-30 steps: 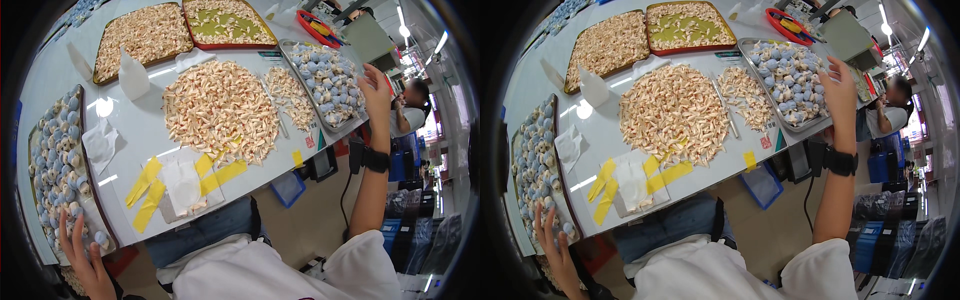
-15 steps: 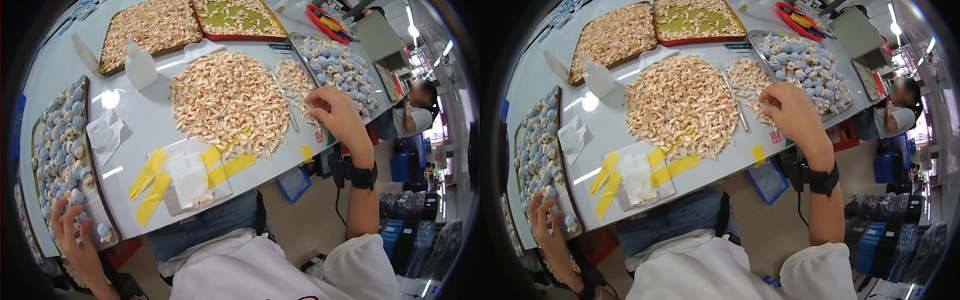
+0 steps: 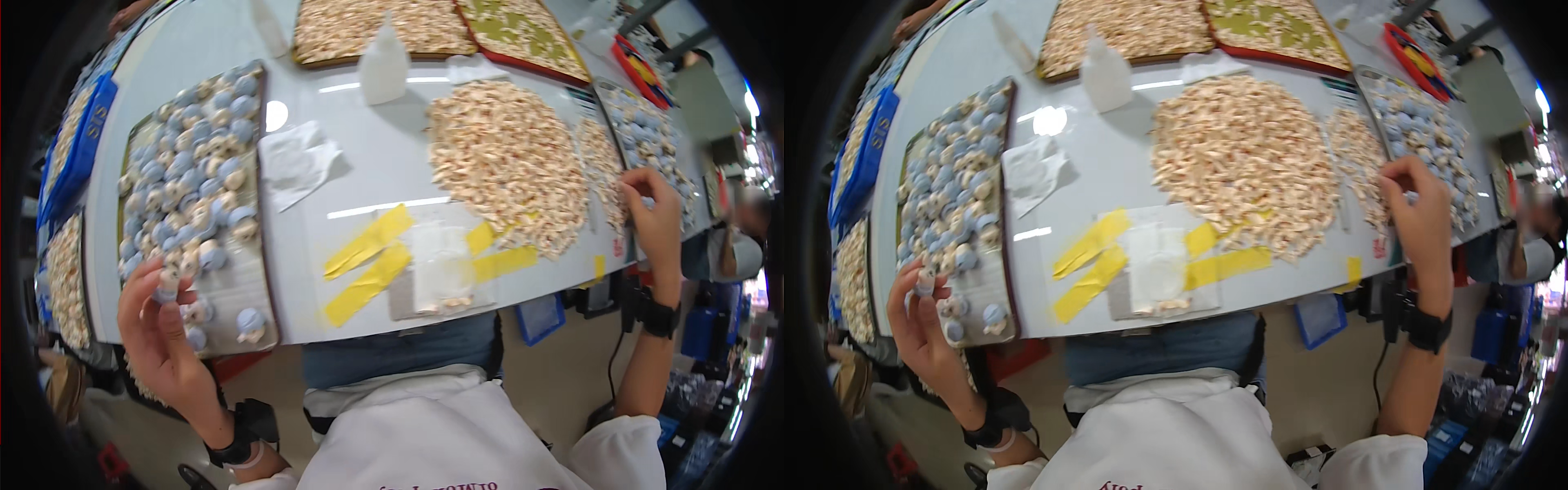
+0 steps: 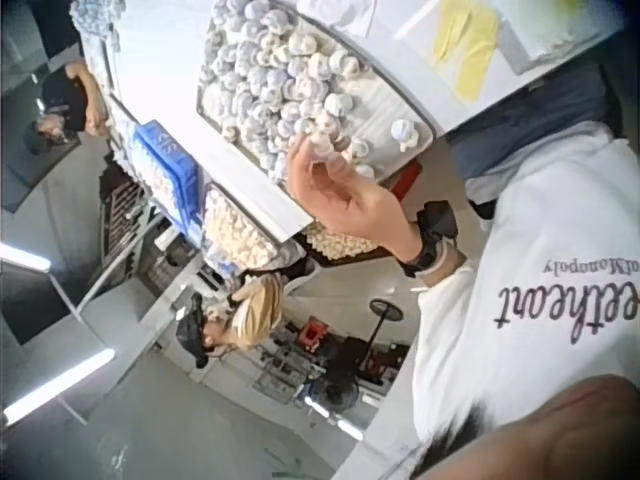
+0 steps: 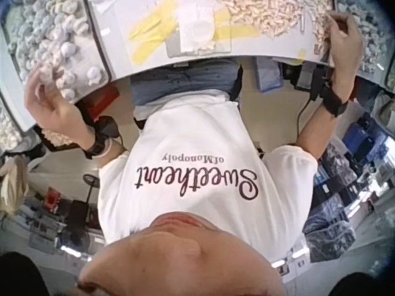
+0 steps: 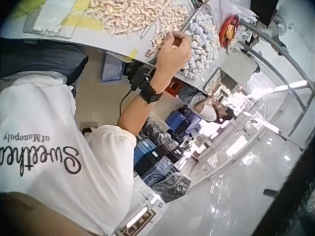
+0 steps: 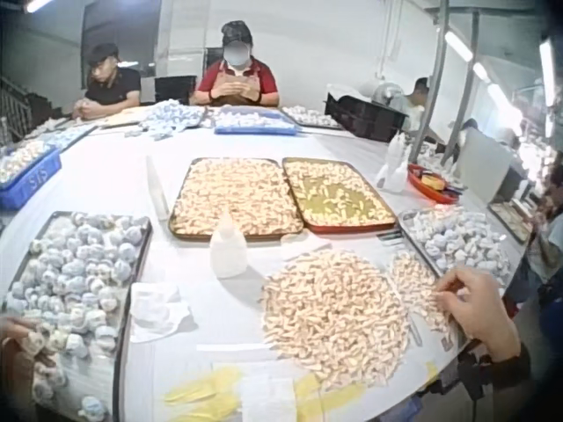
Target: Assembling small toy figurine heads by attaching hair pieces and facial components.
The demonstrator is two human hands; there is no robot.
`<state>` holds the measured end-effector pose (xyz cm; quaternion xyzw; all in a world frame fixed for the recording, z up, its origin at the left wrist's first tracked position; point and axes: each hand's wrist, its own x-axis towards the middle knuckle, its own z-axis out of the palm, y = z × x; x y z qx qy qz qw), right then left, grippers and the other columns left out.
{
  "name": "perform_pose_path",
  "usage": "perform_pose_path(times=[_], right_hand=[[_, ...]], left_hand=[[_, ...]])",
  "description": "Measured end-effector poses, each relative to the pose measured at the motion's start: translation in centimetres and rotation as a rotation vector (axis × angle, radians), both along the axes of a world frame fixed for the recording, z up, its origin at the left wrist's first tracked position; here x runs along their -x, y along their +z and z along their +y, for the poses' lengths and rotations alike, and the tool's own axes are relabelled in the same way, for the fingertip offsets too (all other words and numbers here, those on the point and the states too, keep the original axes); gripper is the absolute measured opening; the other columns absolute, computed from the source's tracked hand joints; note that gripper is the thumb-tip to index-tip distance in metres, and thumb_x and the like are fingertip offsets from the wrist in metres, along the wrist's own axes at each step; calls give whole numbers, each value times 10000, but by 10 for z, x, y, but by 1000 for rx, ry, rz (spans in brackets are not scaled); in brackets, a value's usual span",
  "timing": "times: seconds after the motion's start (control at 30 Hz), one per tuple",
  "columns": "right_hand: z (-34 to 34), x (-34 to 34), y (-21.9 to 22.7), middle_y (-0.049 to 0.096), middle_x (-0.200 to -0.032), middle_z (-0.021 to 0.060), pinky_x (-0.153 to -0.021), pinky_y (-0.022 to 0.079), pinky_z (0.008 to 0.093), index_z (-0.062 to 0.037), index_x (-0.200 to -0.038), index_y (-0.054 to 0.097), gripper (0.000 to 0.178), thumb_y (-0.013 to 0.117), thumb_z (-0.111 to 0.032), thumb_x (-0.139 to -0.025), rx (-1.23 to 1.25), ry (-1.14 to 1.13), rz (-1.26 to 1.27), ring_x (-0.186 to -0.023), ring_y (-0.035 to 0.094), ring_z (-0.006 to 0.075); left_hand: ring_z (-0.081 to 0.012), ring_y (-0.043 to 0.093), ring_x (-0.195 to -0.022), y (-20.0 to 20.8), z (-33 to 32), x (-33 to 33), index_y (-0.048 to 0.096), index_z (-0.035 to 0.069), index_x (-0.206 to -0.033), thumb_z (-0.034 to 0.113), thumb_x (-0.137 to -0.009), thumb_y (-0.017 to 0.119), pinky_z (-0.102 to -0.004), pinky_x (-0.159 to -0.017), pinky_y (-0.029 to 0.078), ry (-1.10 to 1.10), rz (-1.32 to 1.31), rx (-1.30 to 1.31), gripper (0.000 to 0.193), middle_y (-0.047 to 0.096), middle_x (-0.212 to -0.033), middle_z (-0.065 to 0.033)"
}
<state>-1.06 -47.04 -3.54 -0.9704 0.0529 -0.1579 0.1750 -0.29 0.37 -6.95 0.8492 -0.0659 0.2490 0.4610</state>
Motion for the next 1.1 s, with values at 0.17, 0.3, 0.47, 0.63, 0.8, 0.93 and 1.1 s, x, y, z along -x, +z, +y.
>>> perform_pose_path(times=[0.17,0.3,0.47,0.63,0.8,0.93,1.1], right_hand=[[0,-4,-1,577,-713,30,-627,429,218,8,-824,542,63,563,-51,-817,-70,-101,48,-665,548,77],[-1,-5,-3,567,-746,18,-650,419,202,9,-854,554,59,560,-42,-825,-130,-75,45,-685,527,70],[-7,-2,-3,612,-805,45,-665,426,209,17,-872,602,89,591,-41,-806,-124,-60,6,-722,547,87],[-5,-5,5,613,-802,35,-668,429,211,11,-865,613,85,607,-26,-789,26,36,-114,-736,547,76],[-4,5,12,616,-795,22,-676,431,188,21,-872,612,88,608,-31,-802,-189,-120,-140,-725,550,64],[2,11,14,610,-788,11,-674,430,179,21,-876,614,85,613,-32,-810,-333,-131,-178,-723,549,63],[25,9,19,605,-785,9,-674,435,177,26,-878,615,99,631,-41,-807,-273,-98,-197,-723,551,63]], left_hand=[[-198,574,-830,11,-24,13,489,-9,-1064,133,-888,515,-279,-708,468,-179,65,402,228,501,-1126,-188],[-188,573,-774,5,-33,23,486,-9,-1038,139,-835,608,-264,-624,485,-320,105,371,279,515,-1027,-173],[-215,592,-746,2,-50,26,478,-11,-1019,194,-885,548,-262,-596,498,-300,189,463,254,513,-1023,-179],[-155,547,-700,4,-45,35,531,27,-877,304,-775,691,-214,-564,456,-422,252,421,336,423,-985,-109],[-141,538,-715,5,-34,36,530,0,-952,274,-771,694,-202,-574,438,-402,468,418,367,476,-937,-109],[-130,502,-796,1,-8,29,507,-20,-1044,210,-827,625,-220,-650,417,-313,398,260,337,500,-990,-123],[-137,484,-794,-2,1,14,501,-22,-1127,192,-857,579,-209,-637,387,-142,227,7,354,475,-1129,-130]])
